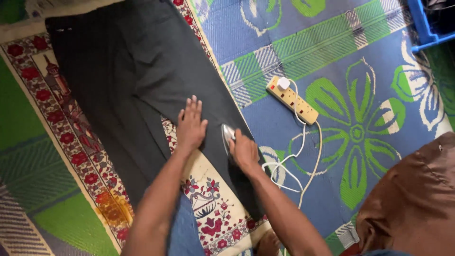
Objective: Ironing a pair of black trousers on the floor mat
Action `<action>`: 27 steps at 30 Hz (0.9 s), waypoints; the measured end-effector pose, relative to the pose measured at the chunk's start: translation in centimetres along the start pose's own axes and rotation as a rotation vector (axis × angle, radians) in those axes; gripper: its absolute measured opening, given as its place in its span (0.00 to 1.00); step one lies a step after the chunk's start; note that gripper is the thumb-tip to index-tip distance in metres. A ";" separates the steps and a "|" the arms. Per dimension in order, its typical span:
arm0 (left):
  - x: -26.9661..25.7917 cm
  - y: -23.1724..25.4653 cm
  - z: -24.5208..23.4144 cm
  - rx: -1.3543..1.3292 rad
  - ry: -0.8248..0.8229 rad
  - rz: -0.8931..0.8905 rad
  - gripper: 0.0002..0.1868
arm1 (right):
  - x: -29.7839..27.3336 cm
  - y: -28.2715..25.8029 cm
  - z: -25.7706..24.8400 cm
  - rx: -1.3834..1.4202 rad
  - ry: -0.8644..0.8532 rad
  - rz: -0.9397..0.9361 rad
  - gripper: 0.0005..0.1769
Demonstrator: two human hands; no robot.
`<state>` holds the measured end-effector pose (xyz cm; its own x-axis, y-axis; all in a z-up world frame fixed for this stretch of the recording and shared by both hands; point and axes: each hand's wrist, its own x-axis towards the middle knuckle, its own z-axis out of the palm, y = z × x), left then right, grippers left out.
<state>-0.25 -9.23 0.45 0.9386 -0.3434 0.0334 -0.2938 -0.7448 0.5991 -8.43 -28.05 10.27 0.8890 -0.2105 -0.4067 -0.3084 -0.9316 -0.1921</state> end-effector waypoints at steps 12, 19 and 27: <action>0.0 1.5 -0.2 0.164 -0.059 -0.063 0.41 | 9.3 -0.6 -2.7 0.027 0.118 0.019 0.20; 0.0 1.7 0.0 0.181 -0.062 -0.075 0.42 | 13.3 -1.7 -1.8 0.035 0.092 -0.044 0.19; 1.8 -1.7 -1.4 0.017 -0.068 -0.114 0.44 | 17.5 -6.5 -4.4 0.054 0.077 -0.143 0.19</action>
<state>2.23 -7.78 0.66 0.9520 -0.2931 -0.0888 -0.1890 -0.7905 0.5826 10.63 -26.96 8.34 0.9480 -0.1006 -0.3019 -0.1925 -0.9368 -0.2923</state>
